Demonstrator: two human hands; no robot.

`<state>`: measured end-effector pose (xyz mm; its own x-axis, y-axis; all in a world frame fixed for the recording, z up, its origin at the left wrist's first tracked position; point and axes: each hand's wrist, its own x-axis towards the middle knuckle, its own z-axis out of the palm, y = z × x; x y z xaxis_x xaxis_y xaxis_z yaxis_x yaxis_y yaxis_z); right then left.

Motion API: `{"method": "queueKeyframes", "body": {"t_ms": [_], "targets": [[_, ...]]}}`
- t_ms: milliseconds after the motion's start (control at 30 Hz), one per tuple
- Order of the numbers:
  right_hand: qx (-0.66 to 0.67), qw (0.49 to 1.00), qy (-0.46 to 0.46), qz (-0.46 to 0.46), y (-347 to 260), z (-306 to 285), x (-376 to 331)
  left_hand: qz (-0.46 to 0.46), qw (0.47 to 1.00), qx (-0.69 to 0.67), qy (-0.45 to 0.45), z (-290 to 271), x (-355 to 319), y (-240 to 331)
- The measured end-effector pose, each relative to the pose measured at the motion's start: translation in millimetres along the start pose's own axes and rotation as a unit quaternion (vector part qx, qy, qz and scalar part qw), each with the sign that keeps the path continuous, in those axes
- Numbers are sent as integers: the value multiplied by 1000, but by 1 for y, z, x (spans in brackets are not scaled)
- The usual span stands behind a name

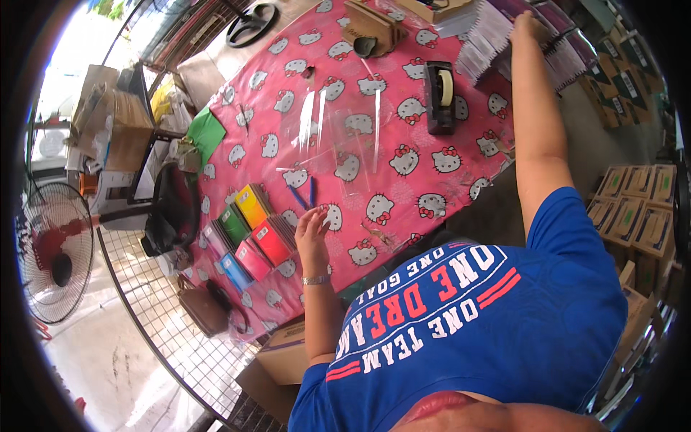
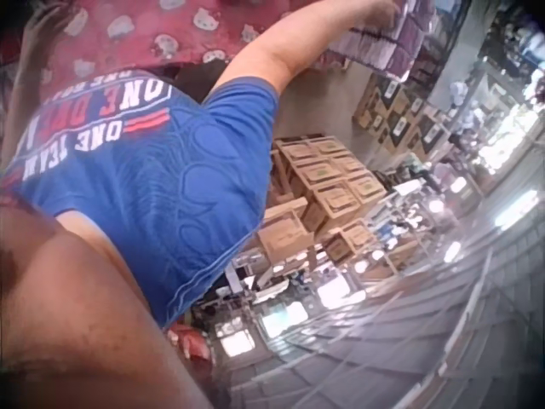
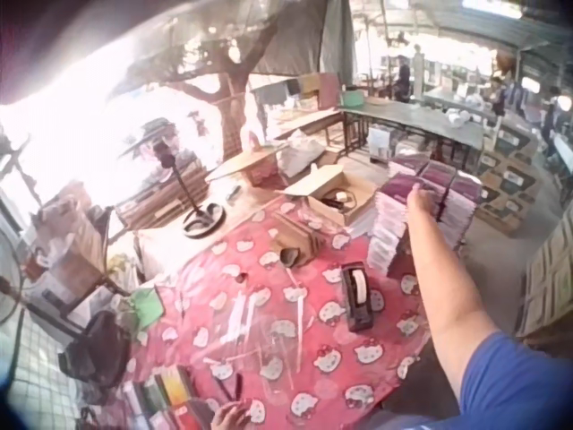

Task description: The person places stacks of small notebooks into clear plastic bags and seals them using tape.

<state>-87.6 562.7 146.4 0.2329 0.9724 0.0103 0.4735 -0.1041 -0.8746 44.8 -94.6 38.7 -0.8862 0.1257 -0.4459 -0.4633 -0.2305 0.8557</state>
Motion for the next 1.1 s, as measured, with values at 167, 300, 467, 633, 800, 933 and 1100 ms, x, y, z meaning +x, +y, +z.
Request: {"method": "queueKeyframes", "body": {"t_ms": [167,300,467,633,800,933,1100], "targets": [[-255,945,-162,-127,-7,-27,32,10,991,-54,121,-75,-22,6],[59,925,137,-351,-12,-35,-70,95,962,-62,248,-153,-16,37],[183,743,-475,-433,77,-16,-396,197,874,102,432,-296,24,82],[15,492,-720,-489,200,-52,-680,141,821,327,446,-384,84,90],[-61,528,-605,-593,199,-22,-796,88,863,380,320,-392,140,88],[-206,361,-599,-684,185,11,-823,96,776,499,374,-398,135,79],[-199,257,-703,-633,130,19,-844,54,912,252,320,-414,126,93]]}}
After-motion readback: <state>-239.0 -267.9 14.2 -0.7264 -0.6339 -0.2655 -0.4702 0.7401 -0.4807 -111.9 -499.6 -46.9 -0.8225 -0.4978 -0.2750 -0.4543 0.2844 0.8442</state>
